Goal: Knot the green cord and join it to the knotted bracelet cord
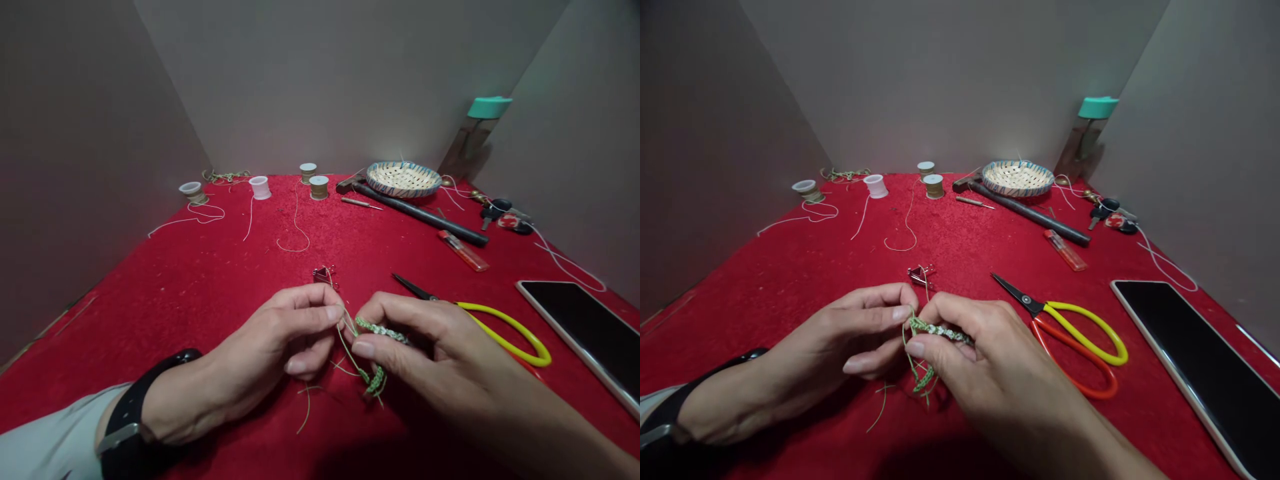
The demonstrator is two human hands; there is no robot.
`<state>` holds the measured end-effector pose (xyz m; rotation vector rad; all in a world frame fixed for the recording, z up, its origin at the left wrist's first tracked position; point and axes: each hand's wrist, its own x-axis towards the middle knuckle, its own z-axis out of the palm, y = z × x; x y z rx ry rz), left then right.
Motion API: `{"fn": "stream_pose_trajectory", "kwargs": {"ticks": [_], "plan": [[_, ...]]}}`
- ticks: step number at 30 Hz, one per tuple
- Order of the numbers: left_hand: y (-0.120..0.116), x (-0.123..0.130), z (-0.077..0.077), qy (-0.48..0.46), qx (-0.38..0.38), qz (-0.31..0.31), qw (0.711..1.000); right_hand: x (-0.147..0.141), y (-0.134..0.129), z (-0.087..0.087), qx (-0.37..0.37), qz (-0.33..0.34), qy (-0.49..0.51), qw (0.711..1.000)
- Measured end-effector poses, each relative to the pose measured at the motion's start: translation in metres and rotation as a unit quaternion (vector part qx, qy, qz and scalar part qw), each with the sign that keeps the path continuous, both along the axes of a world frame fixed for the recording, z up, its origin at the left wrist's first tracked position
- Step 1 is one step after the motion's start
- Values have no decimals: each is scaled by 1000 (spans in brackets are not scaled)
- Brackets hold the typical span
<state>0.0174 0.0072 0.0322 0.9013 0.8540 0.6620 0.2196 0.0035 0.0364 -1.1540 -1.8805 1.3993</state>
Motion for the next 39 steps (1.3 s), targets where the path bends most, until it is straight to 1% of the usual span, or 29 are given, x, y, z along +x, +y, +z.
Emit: {"fn": "stream_pose_trajectory", "kwargs": {"ticks": [3,6,8,11,14,16,18,21,25,29,32,35,37,39], "plan": [[2,-1,-2,-8,5,1,1000,2,-1,2,5,-4,-21,1000],[6,-3,-5,-4,9,-15,1000,3,-1,1,-15,-17,-27,999],[9,-5,-7,13,21,-25,999,4,0,1,-41,-13,-8,999],[16,-8,-9,50,50,-31,997,7,3,1,-93,10,27,995],[20,-12,-8,80,77,-38,993,13,4,3,-153,14,26,988],[22,-15,-6,92,87,-51,991,18,3,6,-178,7,17,984],[23,-17,-3,98,91,-70,989,20,2,8,-183,-6,11,983],[24,-21,3,103,101,-83,986,22,1,9,-163,-35,8,986],[26,-26,9,86,129,-62,986,20,5,8,-138,-42,24,989],[22,-25,9,31,131,-21,991,17,8,5,-115,-27,44,992],[16,-19,8,-20,106,-5,994,12,7,5,-115,-21,58,991],[10,-12,7,-60,91,4,994,4,5,5,-132,-10,58,990],[7,-9,6,-76,87,26,993,0,3,5,-148,0,55,987],[6,-7,6,-79,86,53,992,-3,0,4,-146,-2,60,988]]}}
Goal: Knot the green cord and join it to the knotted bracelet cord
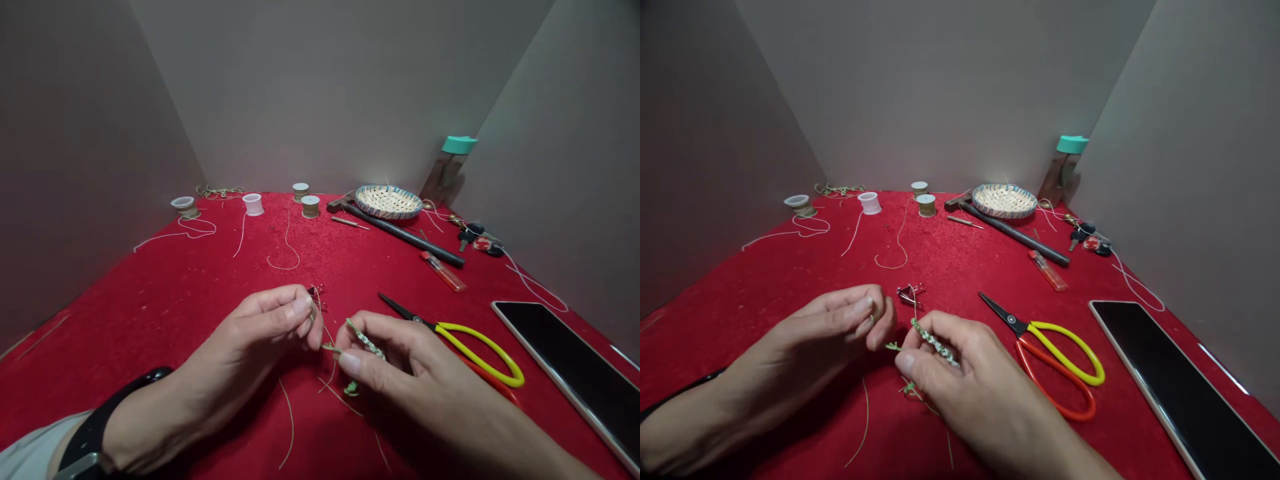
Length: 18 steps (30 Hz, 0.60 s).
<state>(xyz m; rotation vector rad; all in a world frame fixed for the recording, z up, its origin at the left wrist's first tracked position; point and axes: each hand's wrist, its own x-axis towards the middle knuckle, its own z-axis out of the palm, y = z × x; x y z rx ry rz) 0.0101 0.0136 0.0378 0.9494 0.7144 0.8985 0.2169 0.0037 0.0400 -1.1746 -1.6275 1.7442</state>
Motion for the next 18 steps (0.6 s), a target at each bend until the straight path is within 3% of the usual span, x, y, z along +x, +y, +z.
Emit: {"fn": "stream_pose_trajectory", "kwargs": {"ticks": [10,18], "plan": [[0,3,-1,-26,11,47,998,-2,0,-12,50,-52,-17,997],[-5,3,-5,-45,-29,61,997,-6,-9,5,90,-93,14,992]]}}
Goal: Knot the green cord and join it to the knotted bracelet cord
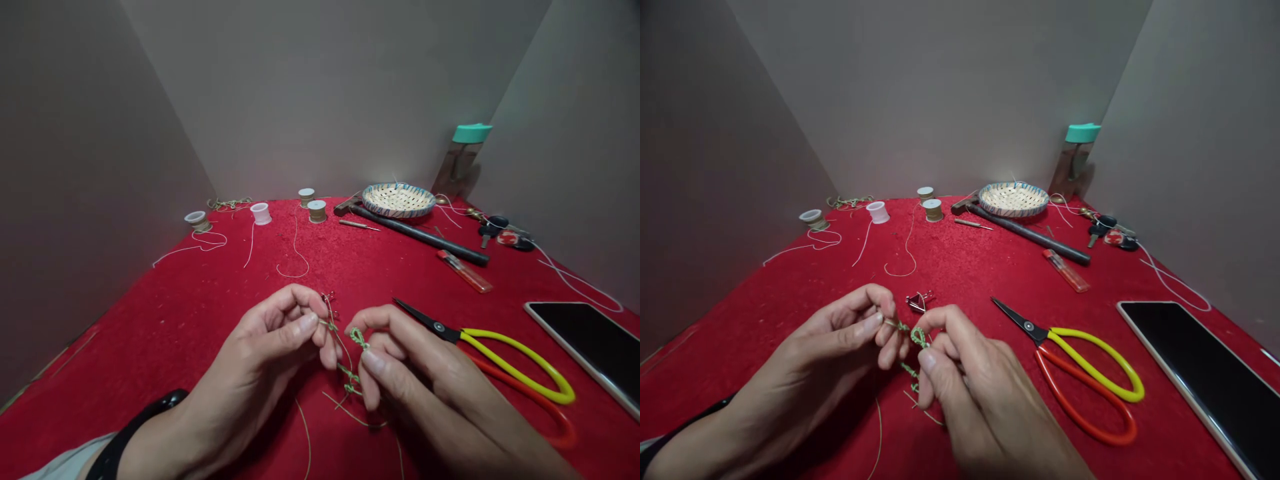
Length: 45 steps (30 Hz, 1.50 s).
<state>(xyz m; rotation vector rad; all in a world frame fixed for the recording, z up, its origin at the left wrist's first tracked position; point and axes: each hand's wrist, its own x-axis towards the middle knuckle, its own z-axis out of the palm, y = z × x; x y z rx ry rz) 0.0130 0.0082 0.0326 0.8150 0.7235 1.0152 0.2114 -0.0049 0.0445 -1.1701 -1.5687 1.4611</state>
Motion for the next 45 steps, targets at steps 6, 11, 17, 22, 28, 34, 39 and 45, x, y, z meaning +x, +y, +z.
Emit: {"fn": "stream_pose_trajectory", "kwargs": {"ticks": [6,11,17,22,28,34,39,45], "plan": [[-1,4,3,-10,-27,18,999,-2,-1,-9,-31,20,-2,999],[-1,0,4,20,-27,21,999,-3,0,-11,-108,16,35,993],[-1,0,3,68,-19,21,997,-1,0,-18,-122,1,89,988],[-2,1,3,89,10,28,996,-3,-2,-13,-124,-43,104,986],[-6,1,3,116,49,43,991,-5,-7,-6,-100,-70,83,989],[-5,0,2,170,73,61,981,-5,-4,-6,-56,-58,116,990],[-7,0,1,195,86,71,974,-5,-3,-6,-57,-60,99,992],[-7,1,0,209,91,71,971,-6,-5,-5,-62,-61,70,994]]}}
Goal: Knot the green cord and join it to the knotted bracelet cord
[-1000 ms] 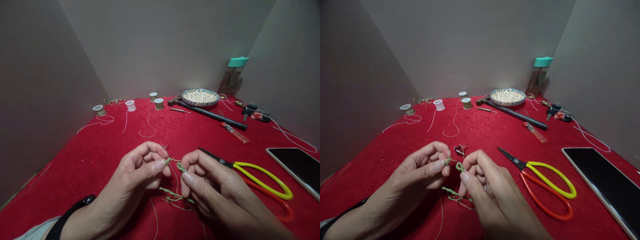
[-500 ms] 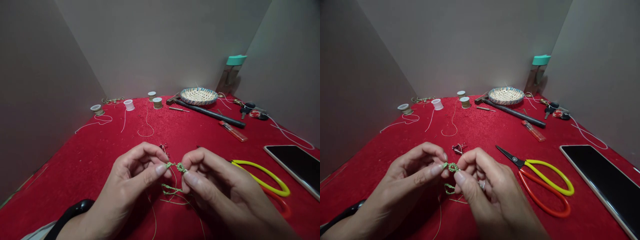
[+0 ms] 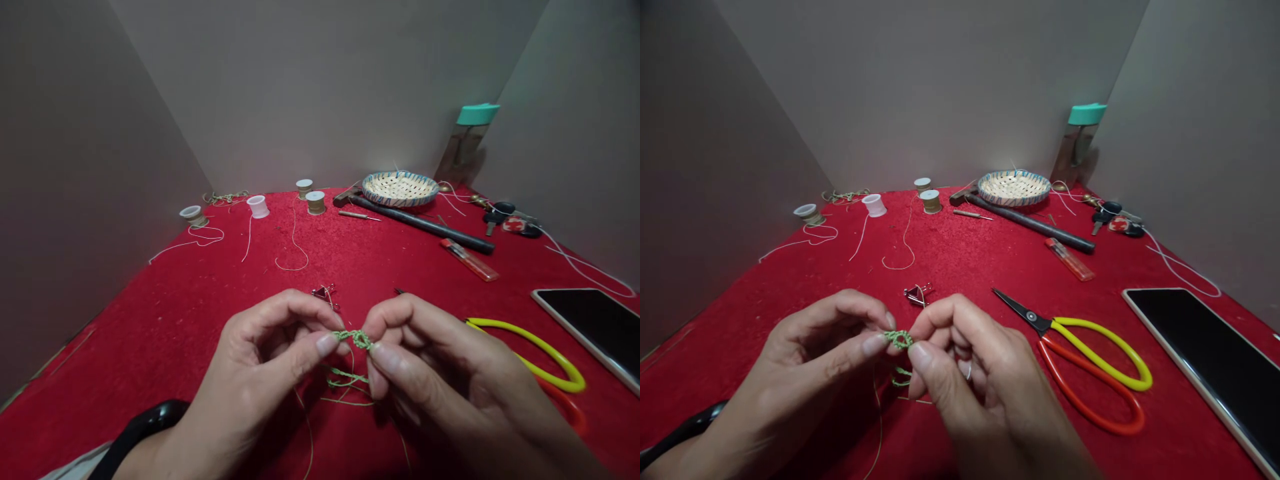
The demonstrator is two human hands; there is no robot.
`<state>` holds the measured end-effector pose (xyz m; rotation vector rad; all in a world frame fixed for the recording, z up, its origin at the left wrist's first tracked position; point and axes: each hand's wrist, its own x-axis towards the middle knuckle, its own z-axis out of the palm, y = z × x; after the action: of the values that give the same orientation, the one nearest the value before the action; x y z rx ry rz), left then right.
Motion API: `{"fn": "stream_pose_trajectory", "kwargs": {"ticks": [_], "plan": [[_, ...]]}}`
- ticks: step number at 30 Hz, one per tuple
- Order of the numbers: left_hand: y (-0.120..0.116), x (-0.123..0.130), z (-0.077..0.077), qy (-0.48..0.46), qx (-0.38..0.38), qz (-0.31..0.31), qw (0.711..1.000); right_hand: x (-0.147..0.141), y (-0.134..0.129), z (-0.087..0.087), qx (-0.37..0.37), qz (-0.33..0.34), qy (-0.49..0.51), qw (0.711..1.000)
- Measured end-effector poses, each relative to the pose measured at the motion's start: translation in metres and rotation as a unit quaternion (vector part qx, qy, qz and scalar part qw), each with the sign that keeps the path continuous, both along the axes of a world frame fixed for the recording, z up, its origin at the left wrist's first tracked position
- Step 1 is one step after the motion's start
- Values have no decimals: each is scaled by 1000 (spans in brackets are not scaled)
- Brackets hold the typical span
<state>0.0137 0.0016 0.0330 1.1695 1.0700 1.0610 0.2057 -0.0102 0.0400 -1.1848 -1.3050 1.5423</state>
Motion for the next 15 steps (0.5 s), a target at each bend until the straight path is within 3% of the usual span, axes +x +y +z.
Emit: {"fn": "stream_pose_trajectory", "kwargs": {"ticks": [8,15], "plan": [[-3,-2,-1,5,-9,-17,1000,3,-1,-9,12,26,24,999],[-4,-3,-4,-3,-14,-32,999,0,2,-1,16,39,-24,999]]}}
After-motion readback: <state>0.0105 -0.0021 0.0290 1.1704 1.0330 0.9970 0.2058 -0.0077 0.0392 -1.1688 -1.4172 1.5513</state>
